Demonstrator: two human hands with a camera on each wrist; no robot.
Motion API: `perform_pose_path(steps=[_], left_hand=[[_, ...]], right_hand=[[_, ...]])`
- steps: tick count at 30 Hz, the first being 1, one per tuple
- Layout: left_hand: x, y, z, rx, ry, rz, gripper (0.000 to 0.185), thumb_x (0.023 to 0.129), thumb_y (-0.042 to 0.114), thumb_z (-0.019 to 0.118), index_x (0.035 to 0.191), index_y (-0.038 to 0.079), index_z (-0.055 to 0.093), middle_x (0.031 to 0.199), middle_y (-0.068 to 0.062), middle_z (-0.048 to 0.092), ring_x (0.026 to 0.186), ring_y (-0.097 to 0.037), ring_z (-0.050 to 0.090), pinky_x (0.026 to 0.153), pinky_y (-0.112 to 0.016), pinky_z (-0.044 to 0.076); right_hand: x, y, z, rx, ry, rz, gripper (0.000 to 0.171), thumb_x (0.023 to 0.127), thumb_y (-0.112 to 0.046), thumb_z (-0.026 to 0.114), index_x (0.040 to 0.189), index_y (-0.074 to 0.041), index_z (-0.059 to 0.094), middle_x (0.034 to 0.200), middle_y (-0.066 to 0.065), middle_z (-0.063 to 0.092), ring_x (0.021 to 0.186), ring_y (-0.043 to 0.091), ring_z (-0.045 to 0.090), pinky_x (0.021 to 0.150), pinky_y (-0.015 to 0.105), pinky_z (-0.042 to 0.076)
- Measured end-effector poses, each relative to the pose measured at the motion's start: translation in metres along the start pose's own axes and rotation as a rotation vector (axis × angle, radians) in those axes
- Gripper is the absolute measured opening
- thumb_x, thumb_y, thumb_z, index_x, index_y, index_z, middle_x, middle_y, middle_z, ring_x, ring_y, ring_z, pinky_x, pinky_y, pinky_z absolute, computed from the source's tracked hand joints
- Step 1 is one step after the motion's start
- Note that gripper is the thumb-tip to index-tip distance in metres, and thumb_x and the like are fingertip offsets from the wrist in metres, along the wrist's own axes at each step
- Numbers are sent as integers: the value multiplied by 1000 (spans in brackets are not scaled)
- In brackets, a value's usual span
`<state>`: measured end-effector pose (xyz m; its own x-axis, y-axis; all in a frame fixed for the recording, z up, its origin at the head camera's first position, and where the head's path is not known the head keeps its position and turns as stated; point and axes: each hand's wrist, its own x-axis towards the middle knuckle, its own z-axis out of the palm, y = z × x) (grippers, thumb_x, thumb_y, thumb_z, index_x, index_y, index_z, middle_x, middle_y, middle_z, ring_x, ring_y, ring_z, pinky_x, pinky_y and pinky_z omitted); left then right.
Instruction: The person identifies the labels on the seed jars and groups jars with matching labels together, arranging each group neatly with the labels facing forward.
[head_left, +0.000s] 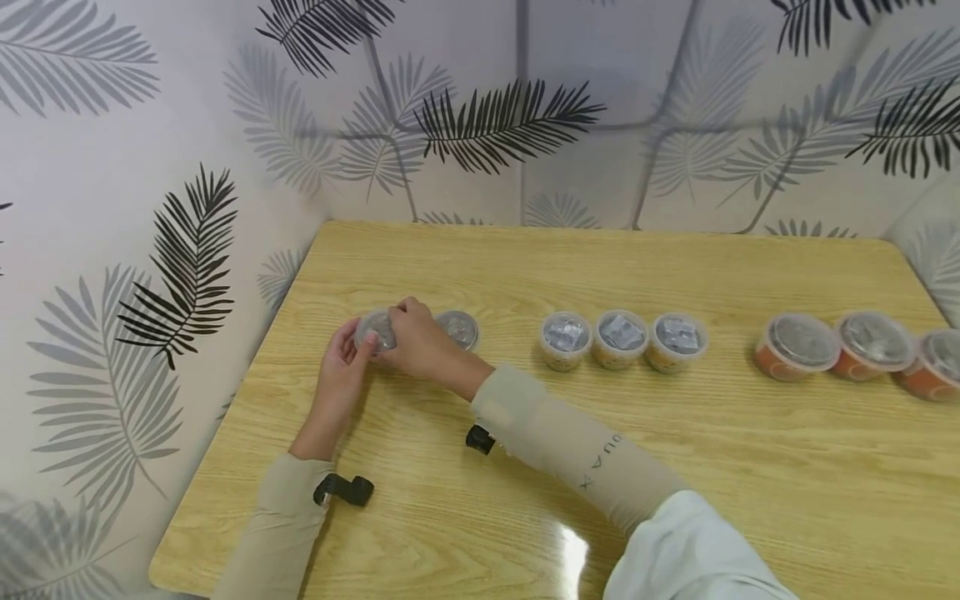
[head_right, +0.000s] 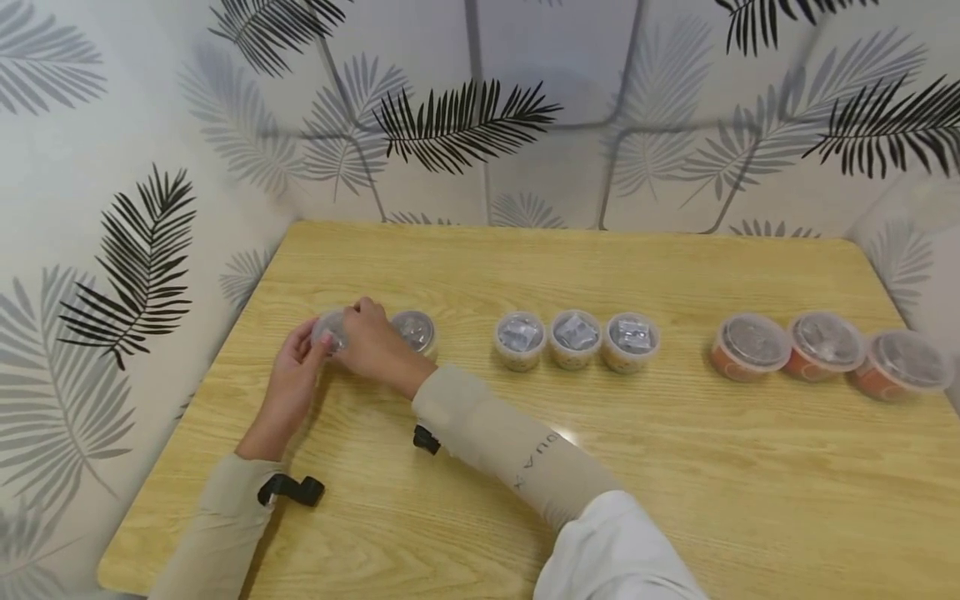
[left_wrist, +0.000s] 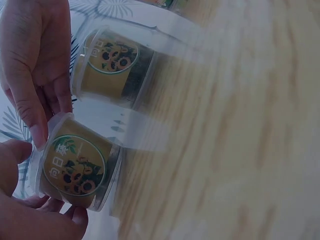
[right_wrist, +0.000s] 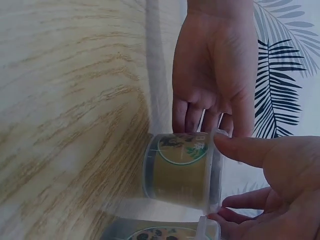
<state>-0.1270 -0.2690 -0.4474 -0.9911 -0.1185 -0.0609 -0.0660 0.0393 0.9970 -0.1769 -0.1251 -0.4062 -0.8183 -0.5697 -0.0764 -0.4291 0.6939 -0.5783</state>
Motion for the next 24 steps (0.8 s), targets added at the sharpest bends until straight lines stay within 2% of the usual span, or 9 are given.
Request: perform_pose_path(steps=[7, 13, 20, 24], left_hand=[[5, -11, 1, 14, -23, -14, 56, 98, 25, 47, 144, 3, 24, 145, -12, 32, 130, -21, 35, 100, -23, 36], [7, -19, 2, 18, -34, -1, 58, 97, 29, 49, 144, 4, 23, 146, -11, 31, 131, -20, 34, 101, -23, 35], [6, -16, 2, 31, -69, 7, 61, 97, 30, 48, 144, 4, 21, 147, -11, 28, 133, -19, 30, 102, -23, 34], [0, -4, 6, 28, -86, -15, 59, 98, 25, 48, 144, 2, 20, 148, -13, 26, 134, -21, 28, 104, -27, 33]], right_hand=[[0, -1, -3, -75, -13, -10, 60, 86, -37, 66, 130, 1, 50, 135, 12, 40, 122, 23, 39, 93, 30, 43], [-2, -1, -5, -101, -18, -8, 58, 86, -37, 65, 129, 1, 51, 135, 13, 41, 123, 24, 39, 94, 31, 42], [-3, 0, -3, -121, -16, 5, 61, 88, -40, 62, 131, 1, 49, 138, 13, 39, 126, 25, 36, 97, 32, 41], [-5, -1, -2, -149, -7, 18, 61, 87, -41, 62, 130, 1, 50, 138, 13, 39, 127, 25, 37, 96, 32, 42]])
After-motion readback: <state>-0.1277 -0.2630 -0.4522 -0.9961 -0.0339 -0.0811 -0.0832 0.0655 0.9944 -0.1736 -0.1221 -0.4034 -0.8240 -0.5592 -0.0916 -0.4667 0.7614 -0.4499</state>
